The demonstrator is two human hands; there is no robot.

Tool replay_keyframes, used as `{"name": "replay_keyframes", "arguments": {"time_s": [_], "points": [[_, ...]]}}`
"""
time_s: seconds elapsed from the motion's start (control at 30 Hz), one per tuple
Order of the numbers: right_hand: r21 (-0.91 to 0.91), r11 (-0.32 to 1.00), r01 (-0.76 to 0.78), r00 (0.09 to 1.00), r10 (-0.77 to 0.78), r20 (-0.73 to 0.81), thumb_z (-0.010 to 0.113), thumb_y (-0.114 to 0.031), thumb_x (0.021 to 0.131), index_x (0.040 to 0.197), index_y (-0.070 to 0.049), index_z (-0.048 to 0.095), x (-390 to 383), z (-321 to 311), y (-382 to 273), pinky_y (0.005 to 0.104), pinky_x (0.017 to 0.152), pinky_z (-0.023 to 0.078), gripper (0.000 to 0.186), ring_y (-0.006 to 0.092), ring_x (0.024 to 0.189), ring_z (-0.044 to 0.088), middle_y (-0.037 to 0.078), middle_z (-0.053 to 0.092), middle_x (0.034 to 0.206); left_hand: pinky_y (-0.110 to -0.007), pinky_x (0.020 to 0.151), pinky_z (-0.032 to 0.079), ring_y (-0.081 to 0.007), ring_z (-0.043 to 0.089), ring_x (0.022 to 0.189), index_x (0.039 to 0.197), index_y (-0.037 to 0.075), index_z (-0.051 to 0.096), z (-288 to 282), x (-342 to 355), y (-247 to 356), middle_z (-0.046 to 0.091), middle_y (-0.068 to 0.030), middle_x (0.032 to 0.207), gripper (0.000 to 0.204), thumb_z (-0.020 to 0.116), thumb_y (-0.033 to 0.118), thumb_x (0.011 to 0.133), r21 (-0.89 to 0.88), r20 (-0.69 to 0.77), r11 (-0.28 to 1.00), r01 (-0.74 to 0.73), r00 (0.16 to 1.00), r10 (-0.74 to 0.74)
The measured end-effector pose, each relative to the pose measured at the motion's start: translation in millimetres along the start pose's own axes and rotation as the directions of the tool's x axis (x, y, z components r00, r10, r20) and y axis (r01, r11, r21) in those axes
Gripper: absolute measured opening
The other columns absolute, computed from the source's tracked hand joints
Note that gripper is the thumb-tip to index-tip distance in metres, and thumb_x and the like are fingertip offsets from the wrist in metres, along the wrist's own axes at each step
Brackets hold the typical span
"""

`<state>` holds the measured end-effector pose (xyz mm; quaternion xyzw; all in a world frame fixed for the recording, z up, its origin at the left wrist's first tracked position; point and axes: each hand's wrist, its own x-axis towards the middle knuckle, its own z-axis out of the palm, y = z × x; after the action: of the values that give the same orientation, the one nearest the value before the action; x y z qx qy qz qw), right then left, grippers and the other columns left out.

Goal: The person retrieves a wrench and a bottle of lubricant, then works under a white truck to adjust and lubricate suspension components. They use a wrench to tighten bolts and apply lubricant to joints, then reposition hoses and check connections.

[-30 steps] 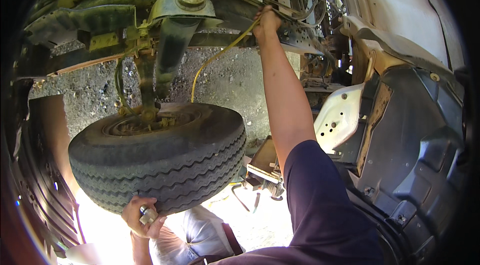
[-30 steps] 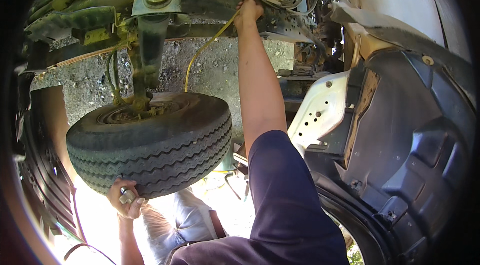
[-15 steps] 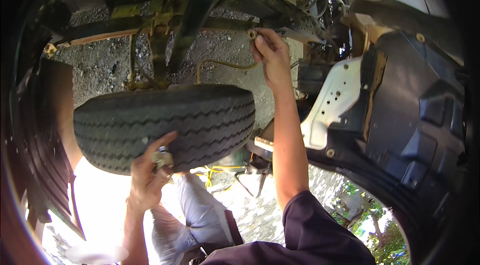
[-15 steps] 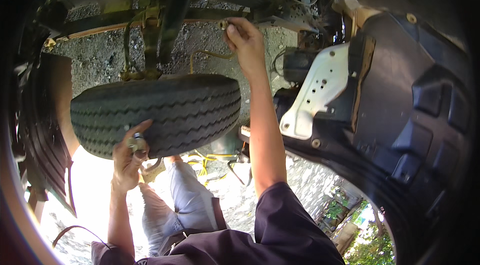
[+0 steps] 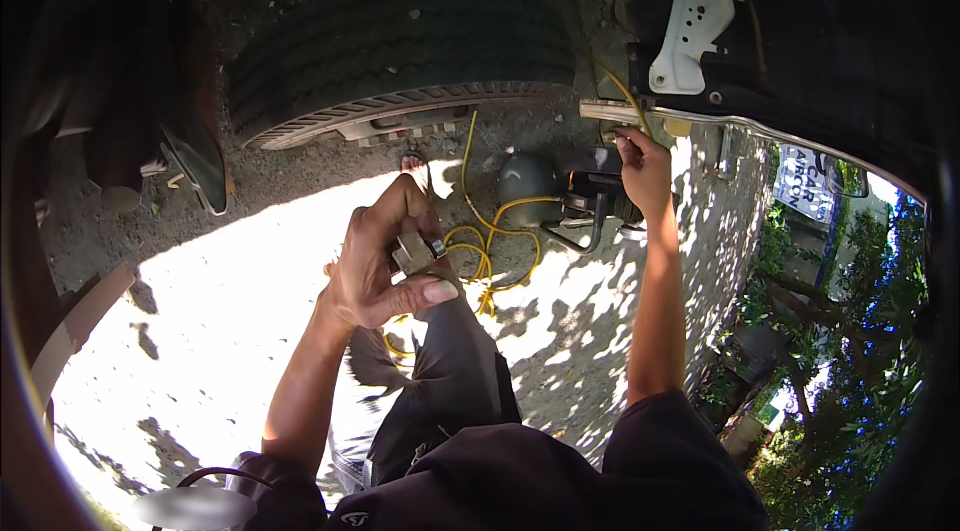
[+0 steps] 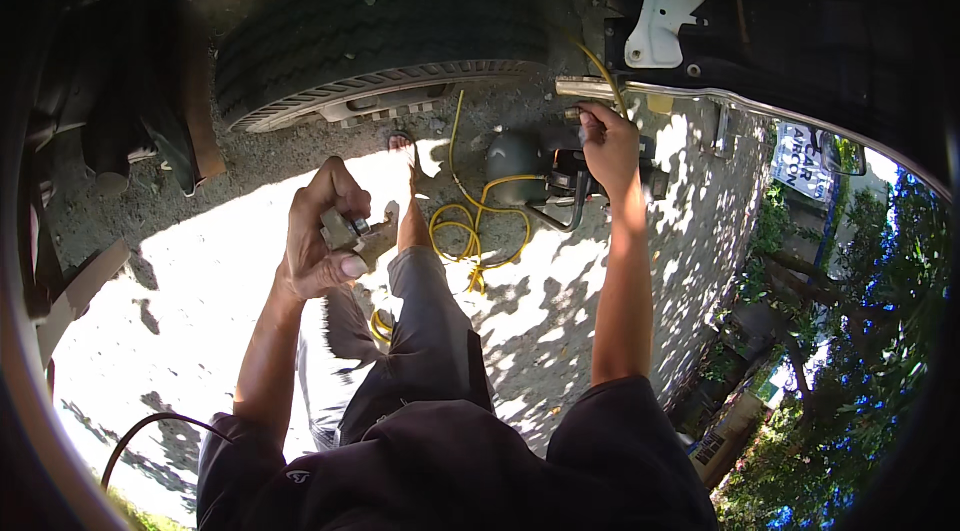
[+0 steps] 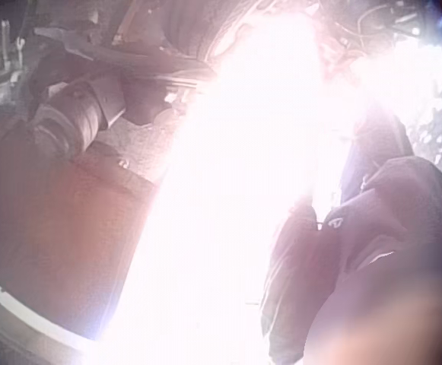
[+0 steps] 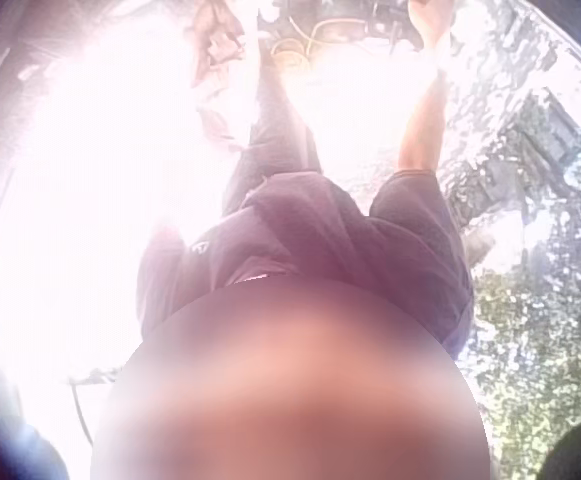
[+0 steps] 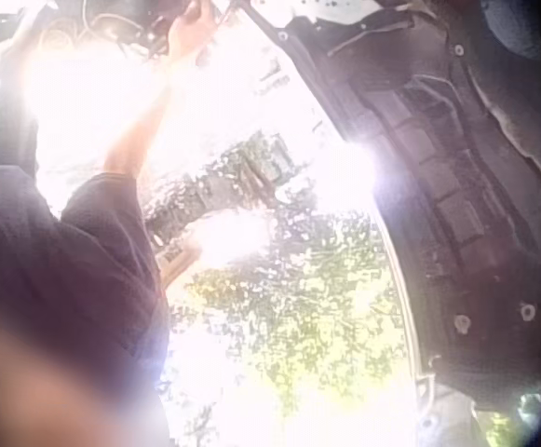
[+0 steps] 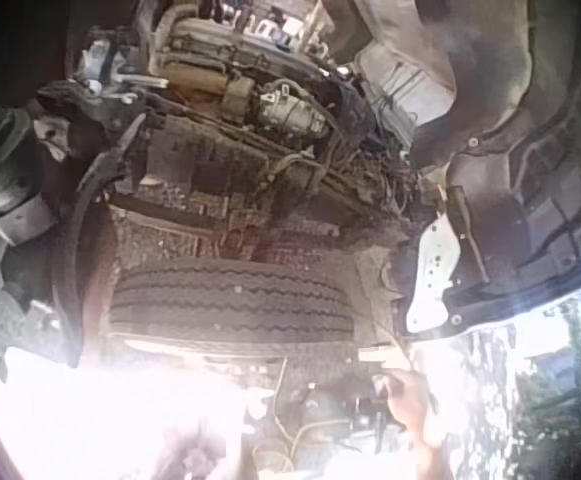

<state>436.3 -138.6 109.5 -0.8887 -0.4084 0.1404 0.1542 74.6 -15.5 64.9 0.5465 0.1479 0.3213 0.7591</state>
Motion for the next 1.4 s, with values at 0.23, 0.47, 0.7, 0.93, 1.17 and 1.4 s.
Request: {"name": "replay_keyframes", "arguments": {"time_s": [0.23,0.47,0.7,0.93,1.17,1.4], "points": [[0.478,0.871,-0.115,0.944,-0.054,0.325,0.063,-0.012,0.101,0.115,-0.003,0.072,-137.3,38.6,-50.6,0.0219,0.063,0.042,0.019,0.0034,0.069,0.050,-0.002,0.063,0.077,-0.028,0.059,0.038,-0.0103,0.045,0.064,0.087,0.001,0.051,22.9,-34.0,1.2,0.053,-0.0038,0.070,0.051,0.073,0.046,0.089,-0.023,-0.112,0.996,0.090,0.989,-0.092],[0.825,0.527,-0.205,0.946,-0.110,0.306,0.063,-0.005,0.100,0.121,0.003,0.066,-173.3,61.4,-116.6,0.0259,0.090,0.053,0.023,0.0108,0.102,0.066,0.009,0.072,0.110,-0.029,0.060,0.035,-0.0107,0.041,0.067,0.084,0.000,0.053,54.2,-29.0,-25.0,0.049,-0.0020,0.070,0.051,0.058,0.049,0.098,0.086,-0.178,0.976,0.203,0.966,-0.185],[0.853,0.491,-0.178,0.965,-0.081,0.248,0.055,-0.006,0.102,0.118,0.004,0.059,-173.9,49.5,-97.7,0.0280,0.077,0.056,0.019,0.0162,0.087,0.073,0.015,0.072,0.091,-0.027,0.055,0.031,-0.0073,0.039,0.061,0.078,0.002,0.052,83.2,-11.8,-41.1,0.045,0.0006,0.065,0.045,0.054,0.038,0.105,0.179,-0.161,0.978,0.110,0.984,-0.081],[0.772,0.636,0.015,0.995,-0.086,0.051,0.054,-0.014,0.100,0.108,-0.004,0.056,-166.3,62.3,-57.3,0.0376,0.062,0.052,0.013,0.0278,0.072,0.071,0.014,0.068,0.076,-0.028,0.057,0.029,-0.0074,0.036,0.063,0.079,0.003,0.054,104.8,14.5,-45.9,0.043,0.0011,0.064,0.044,0.050,0.037,0.107,0.293,-0.056,0.935,0.199,0.980,-0.191],[0.784,0.614,-0.084,0.988,-0.050,0.145,0.049,-0.020,0.104,0.112,-0.001,0.050,-164.3,63.9,-27.5,0.0496,0.068,0.052,0.021,0.0425,0.082,0.068,0.022,0.068,0.082,-0.031,0.062,0.035,-0.0124,0.044,0.068,0.081,0.000,0.058,120.7,37.6,-54.9,0.050,-0.0036,0.071,0.037,0.062,0.032,0.099,0.459,0.083,0.857,0.235,0.949,-0.305],[0.815,0.556,-0.162,0.983,0.015,0.185,0.050,-0.017,0.102,0.120,-0.001,0.042,-165.6,52.8,-2.4,0.0518,0.074,0.052,0.025,0.0451,0.085,0.068,0.026,0.067,0.081,-0.032,0.065,0.039,-0.0158,0.052,0.071,0.087,-0.002,0.065,133.6,57.2,-55.3,0.060,-0.0076,0.076,0.028,0.067,0.024,0.096,0.623,0.252,0.736,0.263,0.824,-0.508]]}}
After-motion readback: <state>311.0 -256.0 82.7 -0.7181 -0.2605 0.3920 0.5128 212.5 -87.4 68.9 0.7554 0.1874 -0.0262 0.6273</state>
